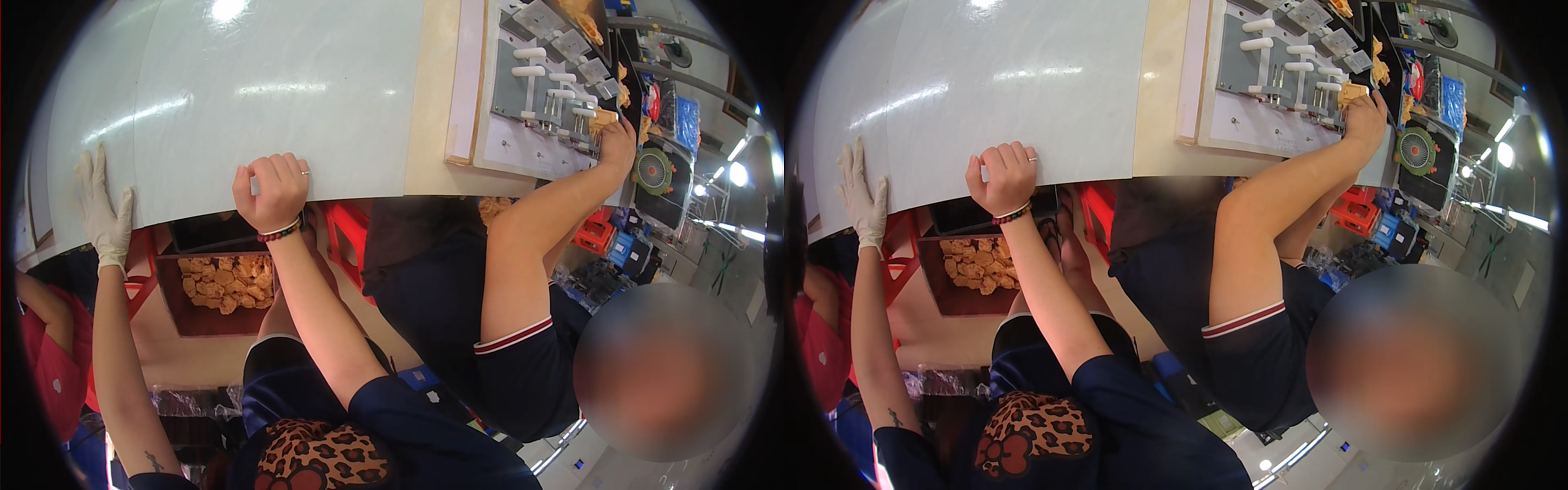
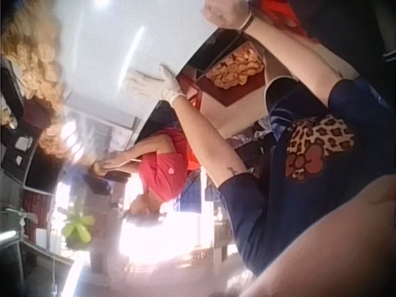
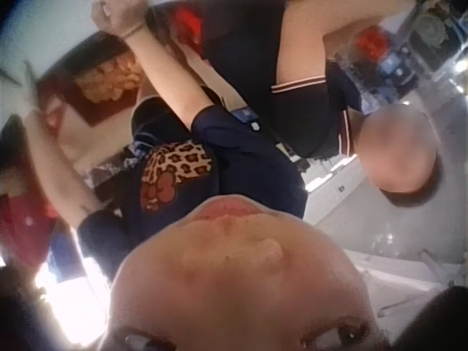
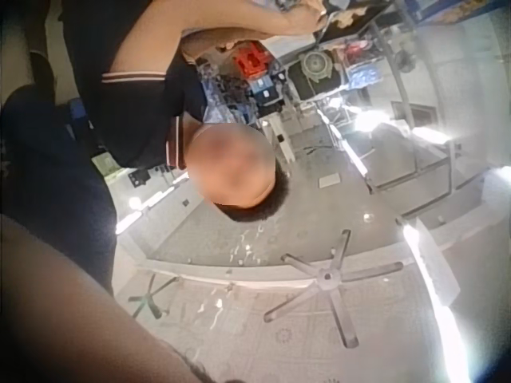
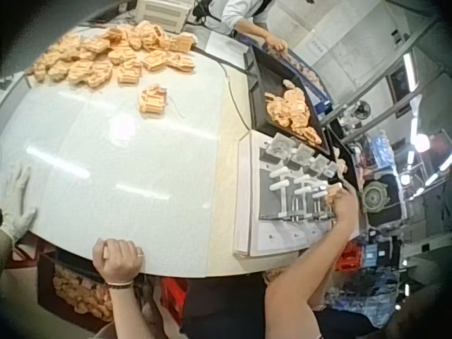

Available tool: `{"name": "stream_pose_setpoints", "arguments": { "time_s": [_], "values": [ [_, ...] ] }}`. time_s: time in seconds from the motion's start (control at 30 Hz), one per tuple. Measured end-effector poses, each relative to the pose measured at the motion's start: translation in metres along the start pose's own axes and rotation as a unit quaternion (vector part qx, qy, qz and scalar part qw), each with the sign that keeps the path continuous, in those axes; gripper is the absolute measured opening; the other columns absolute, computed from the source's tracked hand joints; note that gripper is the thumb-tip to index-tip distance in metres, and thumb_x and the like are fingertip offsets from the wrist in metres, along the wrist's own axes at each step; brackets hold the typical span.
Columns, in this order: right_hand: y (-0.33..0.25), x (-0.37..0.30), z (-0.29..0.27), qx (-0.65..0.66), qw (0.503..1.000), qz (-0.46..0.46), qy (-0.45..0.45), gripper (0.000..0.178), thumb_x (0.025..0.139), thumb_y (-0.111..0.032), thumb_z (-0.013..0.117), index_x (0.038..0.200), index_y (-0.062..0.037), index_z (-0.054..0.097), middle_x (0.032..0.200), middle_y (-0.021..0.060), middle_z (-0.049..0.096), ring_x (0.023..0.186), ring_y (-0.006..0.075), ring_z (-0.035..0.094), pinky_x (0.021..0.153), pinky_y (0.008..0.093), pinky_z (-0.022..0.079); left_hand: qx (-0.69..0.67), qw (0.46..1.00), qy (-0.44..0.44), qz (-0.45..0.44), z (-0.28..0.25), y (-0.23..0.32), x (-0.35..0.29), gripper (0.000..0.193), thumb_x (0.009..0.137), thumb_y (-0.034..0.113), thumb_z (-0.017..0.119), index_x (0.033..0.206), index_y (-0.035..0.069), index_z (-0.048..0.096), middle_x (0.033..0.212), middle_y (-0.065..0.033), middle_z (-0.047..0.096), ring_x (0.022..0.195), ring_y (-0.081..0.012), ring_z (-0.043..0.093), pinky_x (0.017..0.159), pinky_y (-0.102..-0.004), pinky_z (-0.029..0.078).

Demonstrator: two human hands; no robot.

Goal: Assemble small plastic toy parts and organize them into bins on a factory workbench.

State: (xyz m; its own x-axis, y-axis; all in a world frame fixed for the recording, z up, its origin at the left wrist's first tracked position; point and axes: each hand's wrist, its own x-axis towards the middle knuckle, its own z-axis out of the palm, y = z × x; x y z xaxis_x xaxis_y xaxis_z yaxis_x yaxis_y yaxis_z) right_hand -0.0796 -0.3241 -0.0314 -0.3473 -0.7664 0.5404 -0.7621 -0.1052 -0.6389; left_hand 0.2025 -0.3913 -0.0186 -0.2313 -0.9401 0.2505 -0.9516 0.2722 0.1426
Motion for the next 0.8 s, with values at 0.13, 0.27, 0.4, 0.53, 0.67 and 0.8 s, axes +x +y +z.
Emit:
{"name": "stream_pose_setpoints", "arguments": {
  "time_s": [0.13,0.27,0.4,0.53,0.67,0.8],
  "values": [
    [0.0004,0.0014,0.0007,0.001,1.0,-0.003,0.002,0.022,0.076,-0.017,0.062,0.06,-0.0111,0.049,0.057,0.0032,0.047,0.054,0.0233,0.045,0.055,0.0353,0.03,-0.007,1.0,0.0,-0.002,-0.0007,0.0001,-0.0003,0.078,0.083,0.053,0.053,0.151,0.023,0.03,0.156,-0.0147,0.024,0.145,-0.036,0.02,0.117,-0.0486,0.017],
    [0.0012,0.0021,0.0005,0.004,1.0,-0.005,0.003,0.022,0.076,-0.017,0.062,0.059,-0.0112,0.049,0.056,0.0032,0.046,0.054,0.0231,0.045,0.055,0.0351,0.03,0.001,1.0,-0.004,-0.011,-0.0011,0.0016,0.0004,0.078,0.083,0.053,0.053,0.151,0.024,0.029,0.157,-0.0138,0.023,0.145,-0.0359,0.019,0.116,-0.0504,0.017],
    [0.0024,0.0011,0.0012,-0.003,1.0,-0.008,0.001,0.023,0.076,-0.017,0.062,0.059,-0.0112,0.048,0.056,0.0031,0.046,0.053,0.023,0.044,0.054,0.035,0.03,0.012,1.0,-0.016,-0.02,-0.0009,0.0019,-0.0006,0.078,0.082,0.05,0.054,0.151,0.024,0.029,0.157,-0.013,0.023,0.145,-0.0357,0.017,0.116,-0.0521,0.017],
    [0.0013,-0.0005,0.0024,0.002,1.0,0.004,-0.003,0.023,0.074,-0.017,0.062,0.059,-0.0117,0.045,0.057,0.005,0.043,0.055,0.0254,0.043,0.057,0.0372,0.03,0.003,1.0,-0.012,-0.019,-0.0009,0.0027,0.0004,0.079,0.081,0.05,0.055,0.151,0.025,0.028,0.157,-0.0124,0.022,0.146,-0.0356,0.017,0.116,-0.0528,0.016],
    [0.006,0.0034,-0.0003,-0.005,1.0,-0.013,0.005,0.024,0.076,-0.018,0.061,0.058,-0.011,0.048,0.055,0.0027,0.046,0.052,0.0234,0.043,0.054,0.0351,0.029,-0.006,1.0,-0.006,-0.014,0.002,0.0053,0.002,0.079,0.081,0.05,0.055,0.152,0.026,0.028,0.158,-0.0119,0.022,0.146,-0.0346,0.016,0.116,-0.0534,0.015],
    [0.0056,0.004,-0.0017,-0.01,1.0,-0.005,-0.018,0.024,0.077,-0.018,0.061,0.058,-0.0103,0.048,0.056,0.0036,0.046,0.053,0.0242,0.044,0.054,0.0359,0.03,-0.006,1.0,-0.007,-0.019,0.0009,0.0038,0.0014,0.079,0.081,0.05,0.056,0.152,0.027,0.027,0.158,-0.0114,0.021,0.146,-0.0332,0.016,0.116,-0.0554,0.013]
  ]
}}
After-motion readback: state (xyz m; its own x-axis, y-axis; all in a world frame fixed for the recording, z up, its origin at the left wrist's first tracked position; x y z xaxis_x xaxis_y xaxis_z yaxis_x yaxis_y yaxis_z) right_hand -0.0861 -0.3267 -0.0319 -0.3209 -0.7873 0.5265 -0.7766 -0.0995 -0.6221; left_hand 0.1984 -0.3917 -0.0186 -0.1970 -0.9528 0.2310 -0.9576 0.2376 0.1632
